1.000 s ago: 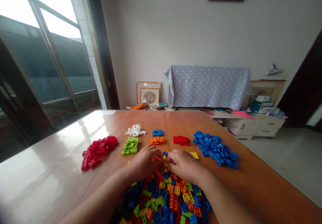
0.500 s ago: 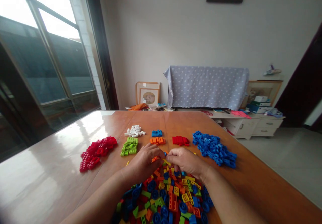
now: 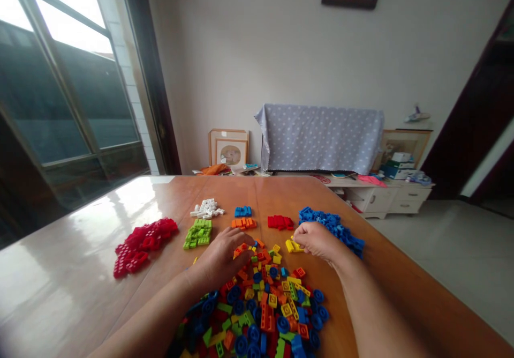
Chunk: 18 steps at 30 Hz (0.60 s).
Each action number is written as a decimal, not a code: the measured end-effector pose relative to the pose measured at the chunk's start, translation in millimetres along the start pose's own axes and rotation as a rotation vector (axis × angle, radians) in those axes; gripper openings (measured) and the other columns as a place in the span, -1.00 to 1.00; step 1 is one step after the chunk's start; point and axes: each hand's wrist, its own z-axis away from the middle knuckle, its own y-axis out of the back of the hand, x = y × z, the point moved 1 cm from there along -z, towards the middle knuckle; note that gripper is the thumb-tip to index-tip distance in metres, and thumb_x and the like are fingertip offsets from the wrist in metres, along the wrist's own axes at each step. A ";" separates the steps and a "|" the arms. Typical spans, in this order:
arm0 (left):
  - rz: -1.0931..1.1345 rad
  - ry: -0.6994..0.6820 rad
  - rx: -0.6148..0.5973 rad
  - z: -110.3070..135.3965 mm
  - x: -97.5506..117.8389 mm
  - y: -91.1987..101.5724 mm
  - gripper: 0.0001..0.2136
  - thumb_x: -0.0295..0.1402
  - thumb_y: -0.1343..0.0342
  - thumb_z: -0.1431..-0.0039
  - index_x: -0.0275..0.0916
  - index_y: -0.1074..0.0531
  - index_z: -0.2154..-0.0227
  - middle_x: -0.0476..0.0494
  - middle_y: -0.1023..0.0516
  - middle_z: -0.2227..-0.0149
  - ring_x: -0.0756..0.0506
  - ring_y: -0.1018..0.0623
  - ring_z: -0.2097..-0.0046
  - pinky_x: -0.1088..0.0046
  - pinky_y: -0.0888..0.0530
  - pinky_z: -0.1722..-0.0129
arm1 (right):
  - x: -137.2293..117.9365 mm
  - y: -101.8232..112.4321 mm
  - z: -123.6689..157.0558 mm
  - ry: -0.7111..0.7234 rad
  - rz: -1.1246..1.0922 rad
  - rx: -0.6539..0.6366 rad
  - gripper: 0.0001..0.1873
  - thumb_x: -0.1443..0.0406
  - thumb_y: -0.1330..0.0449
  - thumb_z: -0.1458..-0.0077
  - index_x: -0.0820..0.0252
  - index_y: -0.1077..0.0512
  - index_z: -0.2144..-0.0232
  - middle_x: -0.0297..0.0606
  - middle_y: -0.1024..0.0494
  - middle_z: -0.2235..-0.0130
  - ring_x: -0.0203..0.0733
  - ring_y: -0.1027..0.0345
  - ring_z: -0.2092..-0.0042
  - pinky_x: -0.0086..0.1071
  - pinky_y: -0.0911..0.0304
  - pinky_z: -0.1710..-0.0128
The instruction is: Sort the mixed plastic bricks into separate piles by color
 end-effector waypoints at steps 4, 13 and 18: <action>-0.004 -0.002 -0.003 0.6 -0.7 -0.4 -0.83 -0.27 -0.08 -0.27 -0.13 -0.52 0.16 -0.15 -0.55 0.20 -0.18 -0.47 0.08 0.32 -0.39 0.10 | 23.4 -2.5 -18.6 0.000 0.178 0.086 -0.90 0.29 -0.18 0.05 0.23 -0.44 0.48 -0.39 -0.42 0.62 -0.34 -0.25 0.55 -0.49 0.01 0.55; -0.039 0.023 -0.027 1.3 -1.8 0.1 -0.82 -0.27 -0.07 -0.28 -0.14 -0.52 0.16 -0.16 -0.53 0.19 -0.18 -0.46 0.07 0.33 -0.39 0.10 | 32.4 -17.2 -30.8 0.041 0.198 0.094 -0.87 0.26 -0.24 0.07 0.22 -0.42 0.54 -0.40 -0.39 0.64 -0.35 -0.24 0.56 -0.48 0.08 0.56; -0.044 0.030 -0.023 1.0 -2.7 -0.5 -0.82 -0.26 -0.06 -0.29 -0.14 -0.52 0.16 -0.15 -0.53 0.19 -0.18 -0.45 0.09 0.32 -0.38 0.10 | 30.8 -19.4 -27.5 -0.009 0.151 0.060 -0.87 0.25 -0.18 -0.01 0.20 -0.41 0.49 -0.37 -0.42 0.64 -0.34 -0.24 0.61 -0.49 0.01 0.60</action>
